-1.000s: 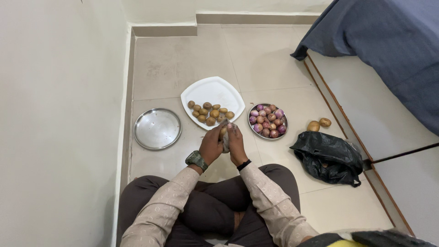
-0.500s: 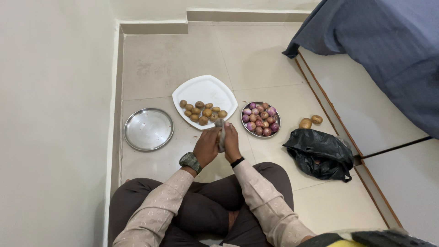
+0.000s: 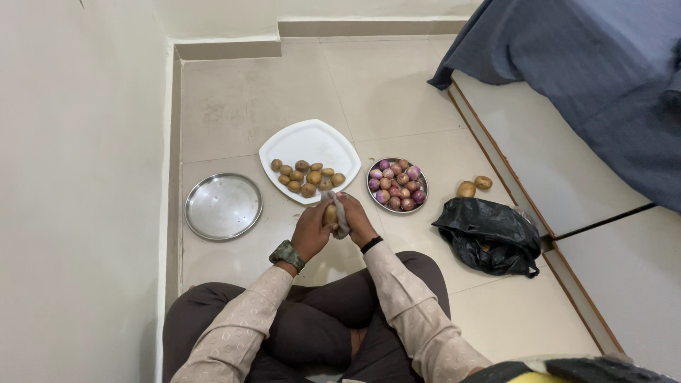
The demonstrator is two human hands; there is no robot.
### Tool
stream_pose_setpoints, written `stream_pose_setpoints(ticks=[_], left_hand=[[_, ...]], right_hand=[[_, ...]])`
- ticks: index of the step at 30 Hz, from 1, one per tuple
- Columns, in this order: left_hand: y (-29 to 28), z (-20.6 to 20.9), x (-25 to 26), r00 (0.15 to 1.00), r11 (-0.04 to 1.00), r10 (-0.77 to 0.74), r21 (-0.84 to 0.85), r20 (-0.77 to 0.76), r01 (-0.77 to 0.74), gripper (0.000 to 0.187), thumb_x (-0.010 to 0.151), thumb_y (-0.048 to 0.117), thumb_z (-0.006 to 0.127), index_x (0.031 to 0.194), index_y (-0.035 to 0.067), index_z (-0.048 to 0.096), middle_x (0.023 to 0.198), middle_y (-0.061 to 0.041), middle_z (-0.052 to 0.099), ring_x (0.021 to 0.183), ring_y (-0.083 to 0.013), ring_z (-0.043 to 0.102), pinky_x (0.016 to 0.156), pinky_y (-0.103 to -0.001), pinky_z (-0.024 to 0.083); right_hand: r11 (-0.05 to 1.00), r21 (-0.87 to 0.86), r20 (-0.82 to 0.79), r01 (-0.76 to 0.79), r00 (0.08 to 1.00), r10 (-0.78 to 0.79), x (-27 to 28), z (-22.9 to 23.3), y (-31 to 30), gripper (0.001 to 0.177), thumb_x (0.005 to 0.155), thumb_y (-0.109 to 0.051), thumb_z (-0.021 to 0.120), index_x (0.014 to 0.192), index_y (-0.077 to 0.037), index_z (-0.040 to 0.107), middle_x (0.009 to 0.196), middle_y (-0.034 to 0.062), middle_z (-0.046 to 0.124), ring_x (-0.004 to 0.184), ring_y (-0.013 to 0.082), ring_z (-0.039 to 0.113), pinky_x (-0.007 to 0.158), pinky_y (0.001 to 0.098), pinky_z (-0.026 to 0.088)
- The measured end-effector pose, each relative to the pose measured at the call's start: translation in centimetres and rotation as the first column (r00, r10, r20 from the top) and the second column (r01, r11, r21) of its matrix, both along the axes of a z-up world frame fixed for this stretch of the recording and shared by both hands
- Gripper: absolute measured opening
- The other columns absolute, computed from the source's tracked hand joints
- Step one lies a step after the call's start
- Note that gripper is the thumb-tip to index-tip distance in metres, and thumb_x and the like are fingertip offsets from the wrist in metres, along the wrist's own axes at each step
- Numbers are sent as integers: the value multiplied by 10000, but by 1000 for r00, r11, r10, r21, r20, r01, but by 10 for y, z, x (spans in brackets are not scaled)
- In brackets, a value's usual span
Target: The person sits on the floor and wipes potatoes with a cloth, moving them from a metal plate to a white tray. They handle the potatoes one at a time, rubbing each with the cloth before placing it on the tray.
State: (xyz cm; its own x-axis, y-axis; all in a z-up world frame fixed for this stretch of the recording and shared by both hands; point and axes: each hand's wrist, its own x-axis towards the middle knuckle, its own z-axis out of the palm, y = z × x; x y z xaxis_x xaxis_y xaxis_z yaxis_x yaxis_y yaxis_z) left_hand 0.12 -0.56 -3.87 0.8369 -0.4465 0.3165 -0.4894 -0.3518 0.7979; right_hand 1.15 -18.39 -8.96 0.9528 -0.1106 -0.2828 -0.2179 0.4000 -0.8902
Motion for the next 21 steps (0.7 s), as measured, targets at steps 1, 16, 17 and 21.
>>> stream_pose_setpoints(ticks=[1, 16, 17, 21], left_hand=[[-4, 2, 2, 995, 995, 11, -94, -95, -20, 622, 779, 92, 811, 1351, 22, 576, 1083, -193, 709, 970, -353, 660, 869, -455, 530], [-2, -11, 8, 968, 965, 32, -243, -251, -95, 573, 777, 21, 808, 1315, 10, 610, 1167, -141, 701, 934, -203, 731, 807, -331, 622], [-3, -7, 8, 948, 959, 16, -263, -318, -104, 576, 780, 34, 811, 1318, 20, 605, 1165, -132, 705, 936, -197, 734, 800, -330, 631], [-2, 2, 8, 946, 922, -48, -378, -321, -81, 564, 805, 66, 842, 1320, 33, 615, 1185, -130, 722, 1000, -189, 740, 884, -320, 621]], right_hand=[[990, 144, -35, -12, 999, 18, 4, 2, -9, 300, 1077, -299, 504, 1190, -36, 591, 1043, 76, 658, 869, 162, 651, 774, 315, 548], [945, -287, 233, 157, 968, -91, -20, 44, 31, 329, 1091, -309, 513, 1166, -18, 647, 972, 73, 687, 831, 141, 641, 720, 284, 541], [970, -195, 195, 146, 975, -108, -17, 41, 26, 329, 1087, -309, 513, 1156, -17, 649, 963, 67, 687, 819, 147, 648, 699, 285, 543], [985, 98, 39, 145, 988, -149, -12, 27, 14, 322, 1060, -316, 531, 1193, -37, 621, 1025, 73, 686, 864, 160, 666, 703, 302, 567]])
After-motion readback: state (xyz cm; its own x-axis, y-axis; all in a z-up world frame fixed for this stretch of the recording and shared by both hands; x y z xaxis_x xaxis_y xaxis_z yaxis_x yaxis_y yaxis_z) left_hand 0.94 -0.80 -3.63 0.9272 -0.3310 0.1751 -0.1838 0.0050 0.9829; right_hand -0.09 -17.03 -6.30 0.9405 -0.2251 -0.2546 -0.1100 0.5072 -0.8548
